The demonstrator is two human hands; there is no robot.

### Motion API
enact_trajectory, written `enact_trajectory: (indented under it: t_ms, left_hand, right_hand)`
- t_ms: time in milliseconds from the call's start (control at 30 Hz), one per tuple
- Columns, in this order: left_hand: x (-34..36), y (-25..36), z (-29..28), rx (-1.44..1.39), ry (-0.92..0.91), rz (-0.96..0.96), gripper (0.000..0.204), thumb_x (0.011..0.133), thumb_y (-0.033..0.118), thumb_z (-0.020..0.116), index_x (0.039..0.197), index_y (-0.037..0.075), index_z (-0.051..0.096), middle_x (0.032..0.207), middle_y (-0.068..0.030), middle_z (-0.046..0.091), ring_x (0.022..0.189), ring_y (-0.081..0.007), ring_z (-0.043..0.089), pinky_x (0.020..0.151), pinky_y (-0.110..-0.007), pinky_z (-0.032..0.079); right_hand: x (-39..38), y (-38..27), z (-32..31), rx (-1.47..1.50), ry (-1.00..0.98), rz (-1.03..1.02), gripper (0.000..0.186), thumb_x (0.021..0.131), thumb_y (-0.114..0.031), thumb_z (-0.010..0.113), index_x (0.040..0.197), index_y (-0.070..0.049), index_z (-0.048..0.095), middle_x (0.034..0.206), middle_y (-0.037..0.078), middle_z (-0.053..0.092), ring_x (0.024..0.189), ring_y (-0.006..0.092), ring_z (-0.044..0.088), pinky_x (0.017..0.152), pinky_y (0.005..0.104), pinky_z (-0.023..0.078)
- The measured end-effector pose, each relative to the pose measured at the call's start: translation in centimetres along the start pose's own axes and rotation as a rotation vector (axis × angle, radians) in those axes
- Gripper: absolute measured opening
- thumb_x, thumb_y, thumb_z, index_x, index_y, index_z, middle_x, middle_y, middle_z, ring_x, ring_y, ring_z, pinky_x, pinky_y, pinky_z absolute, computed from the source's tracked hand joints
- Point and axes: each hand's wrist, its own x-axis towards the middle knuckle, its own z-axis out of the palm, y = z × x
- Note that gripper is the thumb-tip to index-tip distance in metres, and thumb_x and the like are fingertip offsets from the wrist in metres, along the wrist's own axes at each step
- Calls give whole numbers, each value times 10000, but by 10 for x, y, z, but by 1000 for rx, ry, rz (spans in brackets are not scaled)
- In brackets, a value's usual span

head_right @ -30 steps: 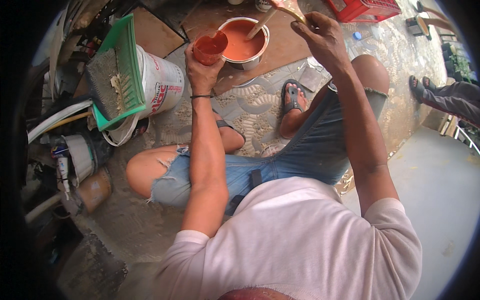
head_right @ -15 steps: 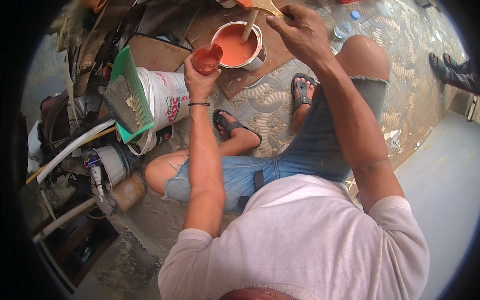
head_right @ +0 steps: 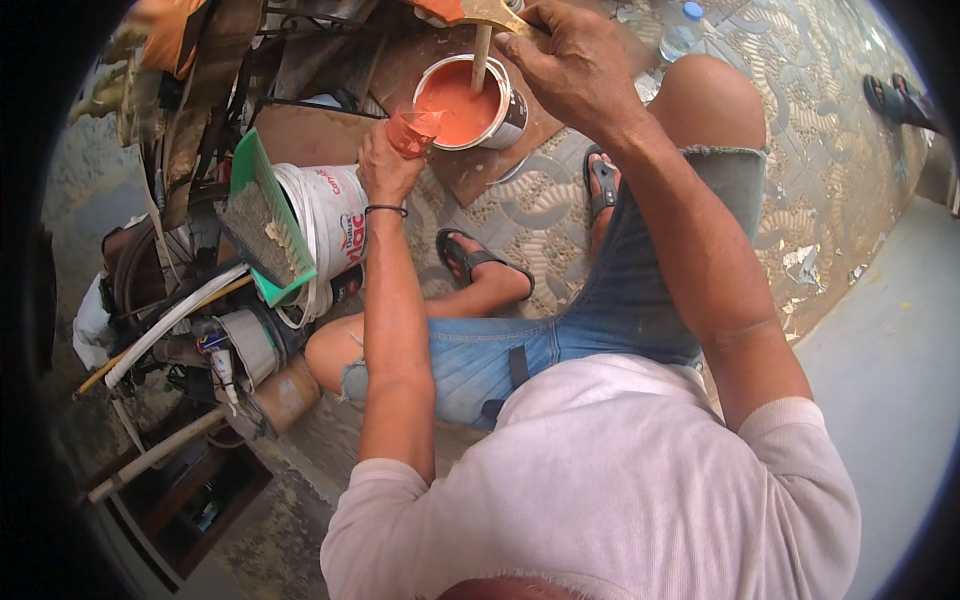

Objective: The person pours orange paint from a small cup into a larger bucket and stirs the mixture with a stick. The person continues to stir the paint thoroughly.

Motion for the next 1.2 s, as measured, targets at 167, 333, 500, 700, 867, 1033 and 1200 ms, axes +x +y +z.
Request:
enact_trajectory:
  t_ms: [167, 333, 500, 700, 867, 1033, 1200]
  left_hand:
    - [3, 10, -7, 91, -84, -26, 650, 772, 203, 812, 1356, 169, 528, 1383, -165, 604, 1310, -427, 561, 1000, -651, 472]
    - [6, 17, -11, 149, -123, -23, 553, 820, 171, 762, 1322, 155, 532, 1353, -169, 609, 1307, -423, 559, 990, -656, 461]
    - [16, 19, -15, 258, -164, 8, 623, 820, 316, 819, 1369, 162, 566, 1332, -159, 633, 1296, -422, 581, 1006, -637, 475]
    - [35, 34, -33, 396, -275, 68, 595, 811, 308, 829, 1338, 158, 597, 1370, -143, 637, 1292, -396, 603, 997, -671, 467]
    - [51, 65, -53, 483, -292, 105, 546, 825, 301, 821, 1307, 152, 610, 1339, -128, 667, 1308, -364, 597, 1019, -668, 418]
    - [60, 77, -57, 525, -342, 151, 598, 822, 420, 837, 1309, 144, 626, 1311, -132, 696, 1280, -369, 627, 988, -668, 417]
    - [63, 80, -59, 566, -359, 164, 608, 819, 504, 837, 1282, 144, 679, 1300, -128, 702, 1263, -375, 643, 1001, -686, 411]
  right_hand:
    - [-3, -8, 0, 15, 20, 11, 370, 1003, -288, 767, 1126, 57, 718, 763, -29, 581, 717, 59, 503, 618, 264, 413]
    - [-5, -13, 2, 74, 10, 31, 370, 1004, -286, 766, 1135, 57, 717, 774, -28, 585, 722, 61, 504, 621, 264, 414]
    - [-3, -8, 6, 4, 46, -37, 365, 1007, -288, 762, 1135, 52, 719, 774, -22, 587, 718, 63, 501, 619, 267, 414]
    - [-2, -24, 4, -43, 42, -38, 321, 940, -241, 739, 1084, 46, 751, 875, 223, 746, 764, 320, 733, 724, 433, 561]
    - [-1, -26, 9, -31, 66, -74, 322, 934, -235, 745, 1090, 47, 748, 908, 223, 750, 792, 328, 736, 740, 424, 563]
    - [-3, -22, 13, 22, 38, -50, 318, 979, -220, 743, 1129, 60, 728, 896, 156, 733, 806, 204, 674, 735, 358, 536]
    - [-4, -14, 12, 11, 45, -99, 333, 999, -222, 750, 1158, 68, 716, 909, 141, 743, 823, 157, 667, 749, 328, 540]
